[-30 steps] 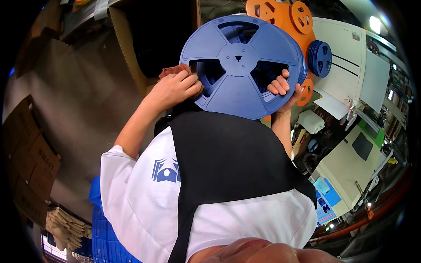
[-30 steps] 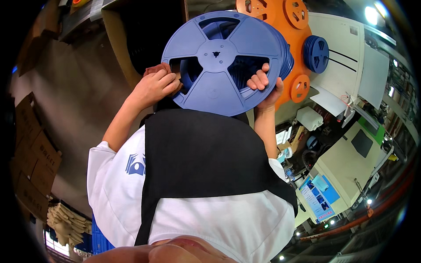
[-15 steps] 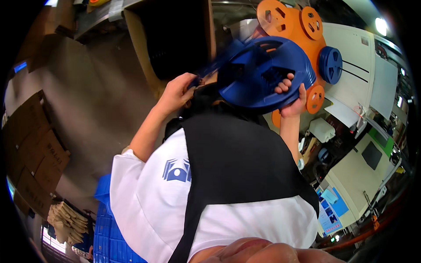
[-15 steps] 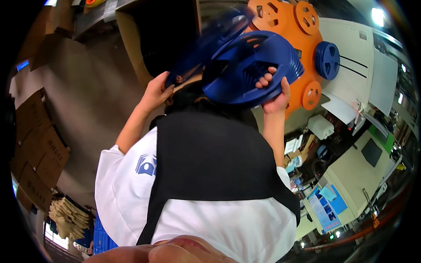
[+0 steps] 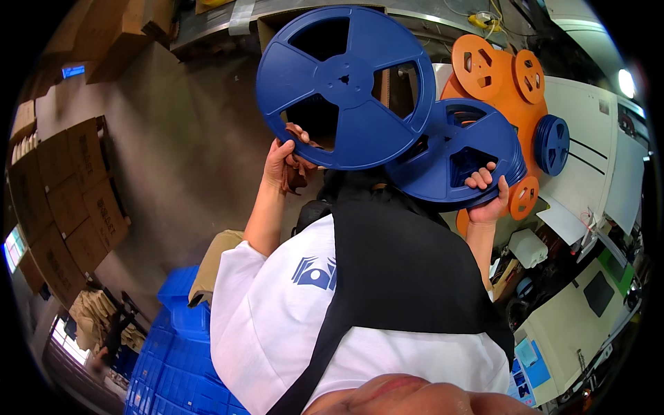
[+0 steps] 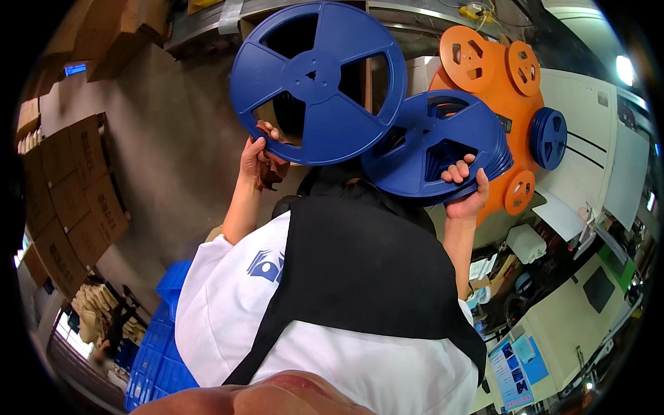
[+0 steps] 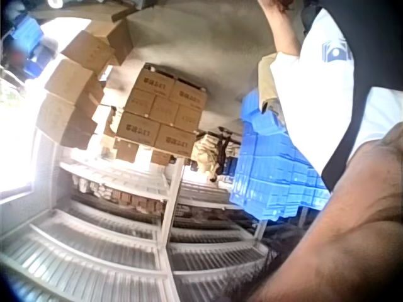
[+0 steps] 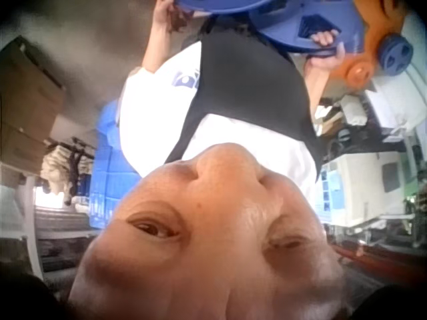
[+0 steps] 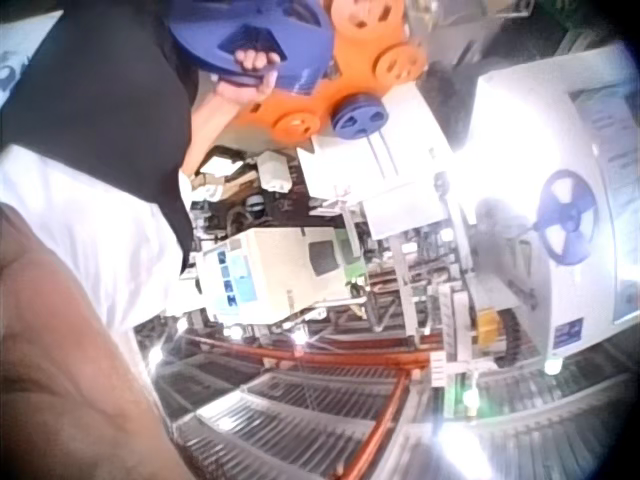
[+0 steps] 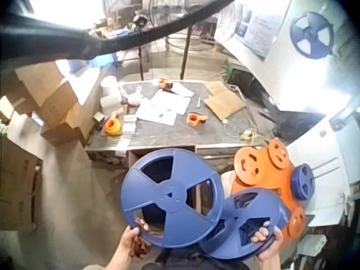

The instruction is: The person wipes blue plastic reels using a cloth and stacks them inside a cardboard box.

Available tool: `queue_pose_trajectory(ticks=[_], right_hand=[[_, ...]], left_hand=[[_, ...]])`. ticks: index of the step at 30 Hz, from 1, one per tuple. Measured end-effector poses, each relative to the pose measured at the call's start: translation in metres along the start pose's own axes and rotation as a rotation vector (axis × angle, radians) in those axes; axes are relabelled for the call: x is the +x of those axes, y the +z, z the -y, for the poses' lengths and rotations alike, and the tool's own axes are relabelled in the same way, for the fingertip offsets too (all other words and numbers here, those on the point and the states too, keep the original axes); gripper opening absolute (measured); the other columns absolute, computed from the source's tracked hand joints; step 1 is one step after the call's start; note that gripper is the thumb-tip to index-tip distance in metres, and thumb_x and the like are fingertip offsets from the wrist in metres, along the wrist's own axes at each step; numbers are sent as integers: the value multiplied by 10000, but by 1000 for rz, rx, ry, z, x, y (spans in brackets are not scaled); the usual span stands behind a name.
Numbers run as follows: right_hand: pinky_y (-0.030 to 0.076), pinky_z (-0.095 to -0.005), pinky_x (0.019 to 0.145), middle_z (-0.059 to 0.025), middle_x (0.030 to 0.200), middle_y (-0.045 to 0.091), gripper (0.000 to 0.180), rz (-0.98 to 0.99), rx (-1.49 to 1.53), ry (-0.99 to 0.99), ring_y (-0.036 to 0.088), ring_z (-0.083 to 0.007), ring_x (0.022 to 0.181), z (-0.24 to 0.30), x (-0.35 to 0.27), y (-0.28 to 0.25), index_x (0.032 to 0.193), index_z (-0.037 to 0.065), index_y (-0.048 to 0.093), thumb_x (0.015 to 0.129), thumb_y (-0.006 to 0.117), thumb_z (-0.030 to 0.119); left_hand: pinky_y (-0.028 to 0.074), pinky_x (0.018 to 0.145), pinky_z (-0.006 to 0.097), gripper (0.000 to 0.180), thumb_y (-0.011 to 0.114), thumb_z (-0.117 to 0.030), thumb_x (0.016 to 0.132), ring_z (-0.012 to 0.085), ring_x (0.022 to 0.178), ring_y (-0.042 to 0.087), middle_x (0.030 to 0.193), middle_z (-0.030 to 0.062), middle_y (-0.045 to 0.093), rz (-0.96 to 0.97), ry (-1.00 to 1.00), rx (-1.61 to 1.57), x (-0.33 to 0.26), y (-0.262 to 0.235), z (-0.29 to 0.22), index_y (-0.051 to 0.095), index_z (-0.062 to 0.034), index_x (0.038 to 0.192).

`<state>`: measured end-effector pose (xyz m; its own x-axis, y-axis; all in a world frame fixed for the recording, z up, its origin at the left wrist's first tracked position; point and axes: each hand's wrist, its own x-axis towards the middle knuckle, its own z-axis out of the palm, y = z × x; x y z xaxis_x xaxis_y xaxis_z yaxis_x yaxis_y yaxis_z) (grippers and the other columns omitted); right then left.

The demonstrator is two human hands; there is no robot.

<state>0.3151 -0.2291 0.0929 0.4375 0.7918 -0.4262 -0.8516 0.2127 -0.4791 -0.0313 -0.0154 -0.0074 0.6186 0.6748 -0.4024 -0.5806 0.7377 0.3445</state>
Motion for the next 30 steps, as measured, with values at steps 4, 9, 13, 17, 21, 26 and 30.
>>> queue_pose_trajectory(ticks=[4,9,13,17,21,26,30], right_hand=[[414,-320,724,-31,776,495,336,-2,-6,14,470,-145,706,0,2,1,1097,31,504,857,580,254],[413,-316,722,-30,774,494,337,-3,-23,38,468,-143,703,1,4,-1,1090,26,508,851,577,253],[410,-314,718,-29,772,488,333,-10,-31,51,462,-142,698,0,5,-2,1081,27,507,846,576,252],[411,-316,718,-30,775,489,331,-7,-46,61,462,-143,698,0,4,0,1079,28,505,845,574,252],[414,-317,718,-33,779,492,330,-12,-57,50,462,-144,697,0,2,-1,1080,28,504,846,573,251],[398,-312,728,-25,778,463,327,-6,-62,46,455,-139,710,-4,-1,4,1096,22,482,860,571,231],[417,-319,715,-34,771,488,337,-77,-77,28,467,-145,696,-7,-6,10,1089,28,499,845,574,248]], left_hand=[[578,739,418,341,655,-126,799,311,889,626,974,112,556,-4,38,-34,-3,-10,4,477,-45,1078],[551,789,421,338,641,-115,811,303,910,622,984,107,561,-20,52,-38,-8,-21,4,476,-44,1098],[540,787,401,329,609,-101,832,288,912,608,1006,93,545,-53,80,-9,-10,-29,6,456,-70,1121],[550,733,380,318,584,-97,846,272,838,629,1010,109,551,-172,137,215,-11,-39,7,461,-38,1134],[517,574,308,282,544,-75,859,187,632,615,888,90,582,-393,139,573,-2,-43,11,496,5,1125],[473,528,281,188,534,-53,850,139,565,577,701,45,557,-642,189,1053,43,-87,27,558,-8,1031],[487,538,296,190,546,-87,848,156,567,596,730,89,581,-647,174,1223,84,-101,20,547,-1,1017]])
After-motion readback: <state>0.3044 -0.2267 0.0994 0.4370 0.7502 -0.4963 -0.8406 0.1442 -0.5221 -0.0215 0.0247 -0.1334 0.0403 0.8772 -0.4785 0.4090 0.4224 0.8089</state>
